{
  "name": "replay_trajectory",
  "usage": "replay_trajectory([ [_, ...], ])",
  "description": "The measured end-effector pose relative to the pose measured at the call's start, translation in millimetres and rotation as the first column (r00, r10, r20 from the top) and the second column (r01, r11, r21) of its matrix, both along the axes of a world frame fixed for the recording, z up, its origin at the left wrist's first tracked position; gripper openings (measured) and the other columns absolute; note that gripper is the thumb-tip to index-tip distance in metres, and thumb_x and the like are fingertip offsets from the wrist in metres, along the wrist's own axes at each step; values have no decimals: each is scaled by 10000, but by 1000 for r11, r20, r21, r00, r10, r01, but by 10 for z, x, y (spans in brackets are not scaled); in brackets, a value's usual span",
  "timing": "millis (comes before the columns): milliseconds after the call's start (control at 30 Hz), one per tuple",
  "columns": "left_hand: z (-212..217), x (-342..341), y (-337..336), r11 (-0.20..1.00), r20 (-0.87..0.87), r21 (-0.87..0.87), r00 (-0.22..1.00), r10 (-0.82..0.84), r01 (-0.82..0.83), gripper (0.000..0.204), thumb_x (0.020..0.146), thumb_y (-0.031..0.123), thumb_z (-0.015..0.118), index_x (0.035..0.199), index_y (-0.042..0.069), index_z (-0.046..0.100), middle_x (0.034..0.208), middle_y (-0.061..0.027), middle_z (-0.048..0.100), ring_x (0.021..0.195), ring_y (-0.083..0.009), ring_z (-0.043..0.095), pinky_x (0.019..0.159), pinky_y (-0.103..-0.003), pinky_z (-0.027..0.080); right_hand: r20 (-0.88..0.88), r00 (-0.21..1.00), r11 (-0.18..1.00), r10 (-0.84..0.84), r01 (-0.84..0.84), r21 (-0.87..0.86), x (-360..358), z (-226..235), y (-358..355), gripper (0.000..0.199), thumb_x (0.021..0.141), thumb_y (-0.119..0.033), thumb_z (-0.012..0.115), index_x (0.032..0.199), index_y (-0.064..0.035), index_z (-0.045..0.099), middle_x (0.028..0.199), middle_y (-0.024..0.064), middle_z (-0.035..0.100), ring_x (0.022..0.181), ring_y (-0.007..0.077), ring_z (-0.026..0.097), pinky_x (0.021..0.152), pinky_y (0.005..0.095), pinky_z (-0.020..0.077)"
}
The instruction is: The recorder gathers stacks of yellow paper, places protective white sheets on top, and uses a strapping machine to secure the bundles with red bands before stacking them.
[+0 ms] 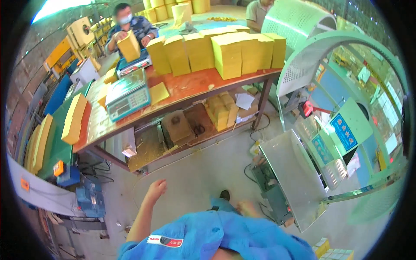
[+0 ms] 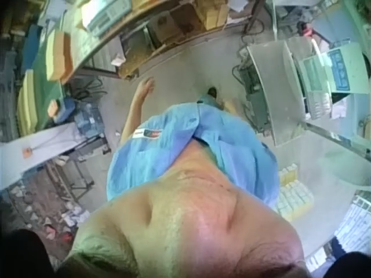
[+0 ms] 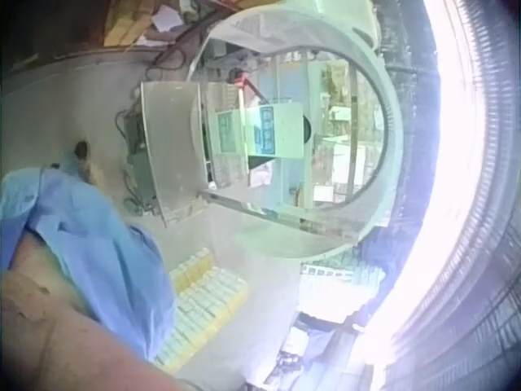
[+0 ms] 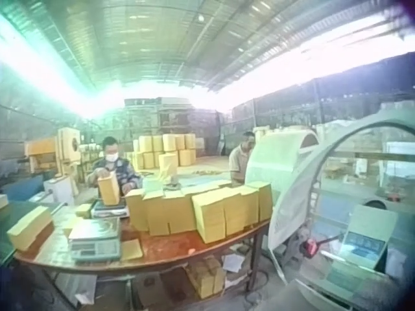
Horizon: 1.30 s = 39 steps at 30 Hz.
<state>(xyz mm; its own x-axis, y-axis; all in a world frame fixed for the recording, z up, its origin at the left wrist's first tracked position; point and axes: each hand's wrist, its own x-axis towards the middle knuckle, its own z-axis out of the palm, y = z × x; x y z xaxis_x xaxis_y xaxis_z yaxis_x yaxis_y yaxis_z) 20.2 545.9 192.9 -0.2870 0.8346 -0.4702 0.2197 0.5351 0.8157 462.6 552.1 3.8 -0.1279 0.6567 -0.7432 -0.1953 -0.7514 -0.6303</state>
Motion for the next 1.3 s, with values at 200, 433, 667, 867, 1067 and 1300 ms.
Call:
replay_trajectory([
  [200, 1050, 206, 2103, 887, -307, 320, 922, -236, 333, 403, 929, 252, 562, 1253, 13, 557, 1178, -126, 635, 1092, -206, 592, 936, -322, 457, 350, 905, 880, 241, -356, 316, -31, 762, 2067, 177, 876, -177, 575, 899, -14, 640, 746, 71, 619, 625, 146, 572, 550, 283, 449],
  [433, 1839, 115, 4146, 605, -631, 548, 760, -154, 577, 409, 921, 276, 569, 1228, 6, 576, 1185, -160, 629, 1093, -241, 602, 936, -346, 467, 98, 979, 905, 177, -201, 376, -538, 1538, 3577, 236, 911, -179, 564, 1068, -13, 622, 912, 66, 660, 769, 144, 631, 670, 276, 503],
  [667, 1101, 41, 4882, 828, -139, 142, 839, -526, 543, 340, 962, 257, 522, 1156, -3, 626, 1083, -83, 659, 1015, -145, 602, 884, -305, 475, -74, 985, 978, -157, 165, 124, -766, 961, 4006, 254, 916, -221, 556, 1076, -30, 607, 920, 79, 657, 780, 177, 648, 681, 292, 524],
  [867, 494, 668, 5113, 727, 299, 118, 674, -675, 676, 273, 947, 189, 553, 1151, 19, 617, 973, -43, 662, 877, -116, 600, 796, -268, 489, 94, 895, 899, -436, 430, 83, -646, 320, 5058, 360, 873, -334, 629, 1068, -34, 592, 959, 85, 644, 741, 202, 645, 581, 320, 508],
  [1067, 110, 828, 5140, 694, 241, -117, 698, -674, 710, 252, 937, 144, 556, 1146, 14, 611, 1024, -77, 667, 948, -143, 624, 819, -280, 496, 361, 830, 895, -425, 444, 32, -608, -273, 6236, 498, 802, -420, 701, 1064, -10, 597, 930, 74, 634, 689, 190, 617, 563, 308, 471],
  [1300, -289, 1020, 5304, 778, 316, -278, 818, -480, 564, 260, 948, 134, 535, 1162, -5, 588, 1093, -95, 647, 976, -178, 637, 827, -288, 506, 699, 625, 917, -347, 381, 115, -615, -776, 6939, 364, 771, -322, 724, 889, 16, 658, 761, 108, 681, 643, 193, 658, 594, 336, 513],
])
